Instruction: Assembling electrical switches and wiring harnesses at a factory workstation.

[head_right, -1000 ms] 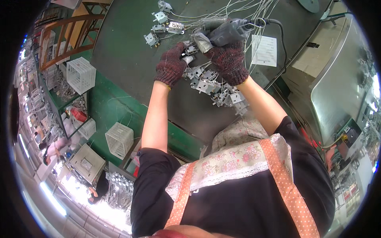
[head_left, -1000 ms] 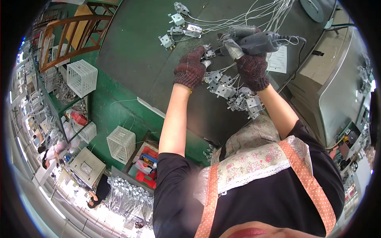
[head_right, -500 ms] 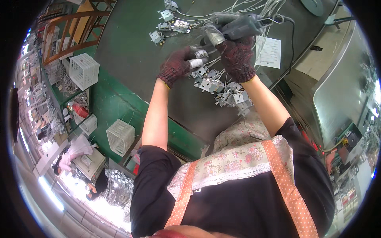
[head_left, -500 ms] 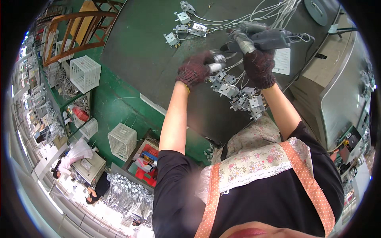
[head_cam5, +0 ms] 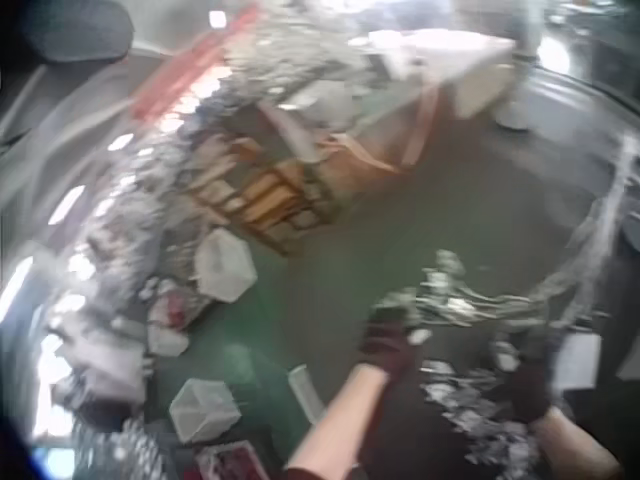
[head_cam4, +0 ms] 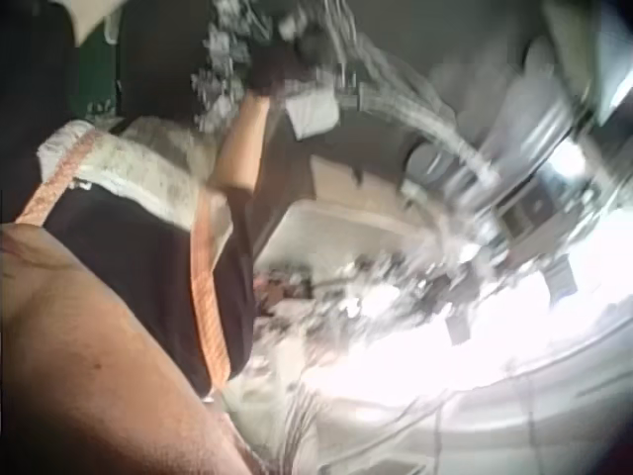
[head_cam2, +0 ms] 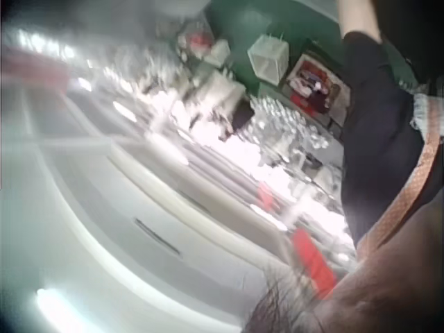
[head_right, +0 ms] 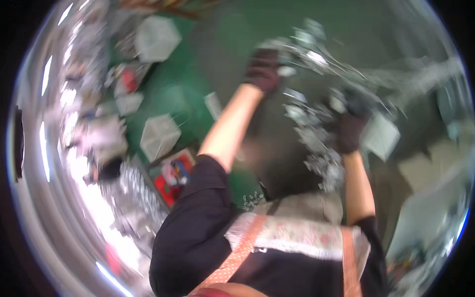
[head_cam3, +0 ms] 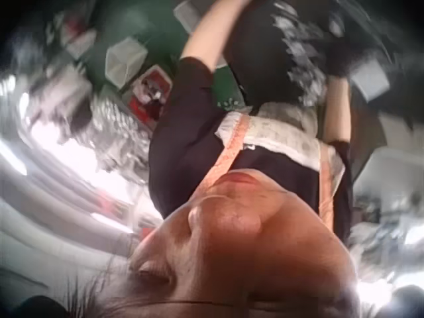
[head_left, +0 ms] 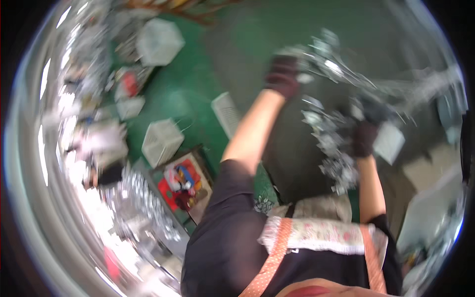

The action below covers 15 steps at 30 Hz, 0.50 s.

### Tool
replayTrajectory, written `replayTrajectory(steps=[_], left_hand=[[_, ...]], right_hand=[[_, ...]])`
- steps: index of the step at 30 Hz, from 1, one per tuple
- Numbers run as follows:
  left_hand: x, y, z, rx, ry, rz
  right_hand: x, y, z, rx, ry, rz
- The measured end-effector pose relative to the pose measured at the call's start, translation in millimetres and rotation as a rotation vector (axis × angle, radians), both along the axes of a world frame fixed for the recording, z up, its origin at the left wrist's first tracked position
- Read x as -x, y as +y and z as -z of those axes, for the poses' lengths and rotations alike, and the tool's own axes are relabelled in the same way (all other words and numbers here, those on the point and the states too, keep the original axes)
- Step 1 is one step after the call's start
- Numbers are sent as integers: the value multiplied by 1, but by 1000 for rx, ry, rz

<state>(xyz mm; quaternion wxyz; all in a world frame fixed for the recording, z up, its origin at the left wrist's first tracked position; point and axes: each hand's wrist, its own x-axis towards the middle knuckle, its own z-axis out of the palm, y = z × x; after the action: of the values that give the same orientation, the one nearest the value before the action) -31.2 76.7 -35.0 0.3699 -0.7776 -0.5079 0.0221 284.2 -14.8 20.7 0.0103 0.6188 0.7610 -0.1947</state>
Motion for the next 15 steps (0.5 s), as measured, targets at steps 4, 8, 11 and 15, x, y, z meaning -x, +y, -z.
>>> replayTrajectory(steps=[4, 8, 11, 15], left_hand=[[-31, -8, -41, 401, -728, 54], [-30, -39, -109, 466, -976, -74], [-29, -57, -80, 530, -1029, -125], [-42, -69, -44, 589, -1127, -243]], right_hand=[[22, 14, -25, -164, 848, 526], [33, 23, -24, -282, 1260, 399], [40, 24, -32, -220, 1304, 441], [45, 29, -31, -311, 1213, 351]])
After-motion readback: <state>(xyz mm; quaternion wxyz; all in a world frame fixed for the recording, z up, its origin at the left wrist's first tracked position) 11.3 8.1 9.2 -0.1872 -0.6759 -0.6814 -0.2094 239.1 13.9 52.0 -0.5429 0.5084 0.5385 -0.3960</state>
